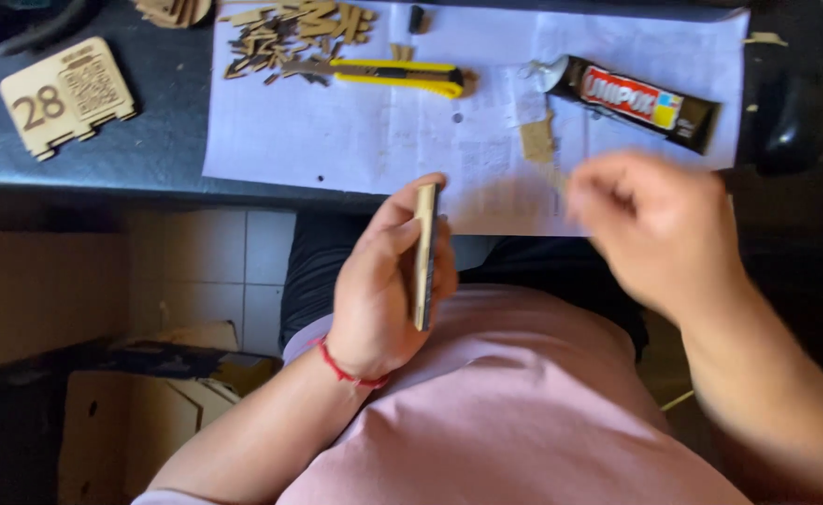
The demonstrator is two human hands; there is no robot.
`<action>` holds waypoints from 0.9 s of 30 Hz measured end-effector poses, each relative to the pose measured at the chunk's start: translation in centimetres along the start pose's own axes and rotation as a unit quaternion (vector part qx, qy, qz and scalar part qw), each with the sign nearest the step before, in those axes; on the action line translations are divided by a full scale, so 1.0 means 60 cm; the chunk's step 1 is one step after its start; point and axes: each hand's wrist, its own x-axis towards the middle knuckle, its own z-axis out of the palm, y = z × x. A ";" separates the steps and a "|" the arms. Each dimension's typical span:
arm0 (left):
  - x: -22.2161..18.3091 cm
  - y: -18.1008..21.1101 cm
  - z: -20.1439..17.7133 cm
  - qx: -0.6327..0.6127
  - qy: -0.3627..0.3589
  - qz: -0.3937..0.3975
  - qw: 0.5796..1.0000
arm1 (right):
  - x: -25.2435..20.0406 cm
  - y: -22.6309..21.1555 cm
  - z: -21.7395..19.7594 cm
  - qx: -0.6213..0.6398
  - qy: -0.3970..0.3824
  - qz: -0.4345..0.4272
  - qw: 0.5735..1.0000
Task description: Assembling small laser-cut wooden components by applying glue and joining pieces together to form a structure.
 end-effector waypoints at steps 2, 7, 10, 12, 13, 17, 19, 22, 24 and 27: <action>-0.004 0.000 -0.008 0.006 0.029 -0.005 1.000 | 0.020 0.025 -0.005 -0.107 0.067 -0.039 0.991; -0.012 0.000 -0.029 0.030 -0.015 0.100 0.994 | 0.046 0.052 0.003 -0.126 0.109 -0.094 0.982; -0.017 0.005 -0.031 0.044 -0.001 0.094 0.995 | 0.047 0.037 0.015 -0.013 0.131 -0.047 0.990; -0.018 0.006 -0.035 0.040 -0.001 0.097 0.994 | 0.053 0.030 0.015 0.037 0.139 -0.017 0.989; -0.019 0.006 -0.037 0.037 0.000 0.100 0.994 | 0.055 0.027 0.016 0.087 0.145 0.014 0.985; -0.017 0.004 -0.044 0.028 0.005 0.100 0.995 | 0.067 0.032 0.023 0.097 0.166 0.011 0.981; -0.017 0.003 -0.043 0.039 0.011 0.094 0.995 | 0.073 0.035 0.030 0.066 0.161 -0.009 0.985; -0.017 0.003 -0.043 0.047 0.007 0.100 0.994 | 0.078 0.044 0.041 0.045 0.178 -0.006 0.983; -0.018 0.005 -0.041 0.046 0.001 0.099 0.994 | 0.076 0.051 0.041 -0.001 0.185 -0.047 0.982; -0.021 0.005 -0.039 0.041 -0.005 0.099 0.994 | 0.074 0.069 0.038 -0.082 0.180 -0.092 0.976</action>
